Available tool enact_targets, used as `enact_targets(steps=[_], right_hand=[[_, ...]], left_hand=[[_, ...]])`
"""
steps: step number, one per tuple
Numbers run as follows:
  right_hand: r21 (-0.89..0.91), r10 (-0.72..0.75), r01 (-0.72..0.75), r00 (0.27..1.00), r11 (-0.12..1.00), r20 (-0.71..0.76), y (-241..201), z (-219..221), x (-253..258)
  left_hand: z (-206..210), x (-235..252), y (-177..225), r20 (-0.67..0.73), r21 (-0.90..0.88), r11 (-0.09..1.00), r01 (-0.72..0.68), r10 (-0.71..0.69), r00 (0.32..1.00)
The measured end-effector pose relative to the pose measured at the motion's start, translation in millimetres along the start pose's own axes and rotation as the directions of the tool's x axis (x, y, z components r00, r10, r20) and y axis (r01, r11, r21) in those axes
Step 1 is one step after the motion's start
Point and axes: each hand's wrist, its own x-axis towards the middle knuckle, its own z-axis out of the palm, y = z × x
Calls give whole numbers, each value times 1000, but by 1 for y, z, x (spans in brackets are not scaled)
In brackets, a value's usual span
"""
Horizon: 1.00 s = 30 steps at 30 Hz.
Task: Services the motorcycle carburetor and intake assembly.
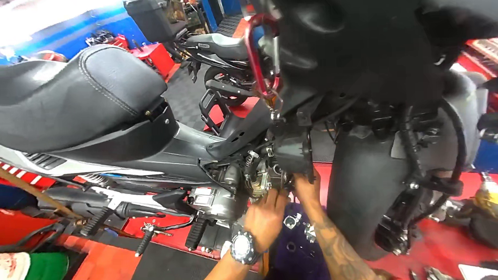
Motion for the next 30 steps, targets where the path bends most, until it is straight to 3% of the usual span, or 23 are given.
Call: enact_targets(steps=[4, 12, 20, 24, 30], right_hand=[[54, -9, 6, 998, 999, 55, -7, -3, -12], [84, 103, -107, 993, 991, 53, -16, 0, -14], [1, -59, 59, 995, 998, 78, -18, 1, -19], [49, -154, 150, 983, 987, 96, -16, 3, -19], [65, -114, 107, 987, 992, 111, -16, 6, -19]], left_hand=[[2, -2, 6, -13, 8, 1000, 6, -6, 1000], [-10, 1, 6, 94, -69, 998, 4, 3, 996], [-13, -1, -10, 101, -114, 993, -15, 27, 995], [-10, -1, -12, 92, -118, 993, -14, 25, 995], [-6, -6, -21, 38, -189, 980, 57, -51, 998]])
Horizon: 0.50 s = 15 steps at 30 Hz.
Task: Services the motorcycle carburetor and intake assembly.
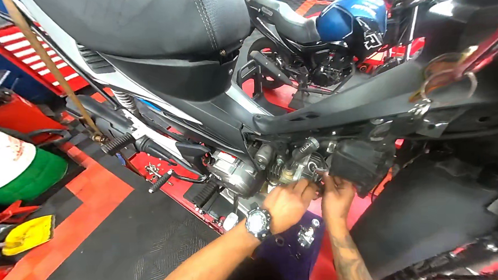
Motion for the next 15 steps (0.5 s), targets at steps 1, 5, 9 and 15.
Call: enact_targets(steps=[1, 5, 9, 15], right_hand=[[0, -3, 3, 1000, 1000, 3, 0, 0, 0], [-89, 18, -17, 1000, 996, 9, 1, 0, 2], [-72, 42, -41, 999, 997, 17, 0, 0, 5], [-42, 153, -161, 977, 986, -150, 3, 0, 11]], left_hand=[[1, -1, -3, -16, -13, 1000, 10, -10, 1000], [4, -6, -10, -5, -49, 998, 27, -28, 1000], [15, -8, -17, -144, -152, 987, 55, -77, 987], [43, -14, -10, -333, -361, 903, 233, -359, 872]])
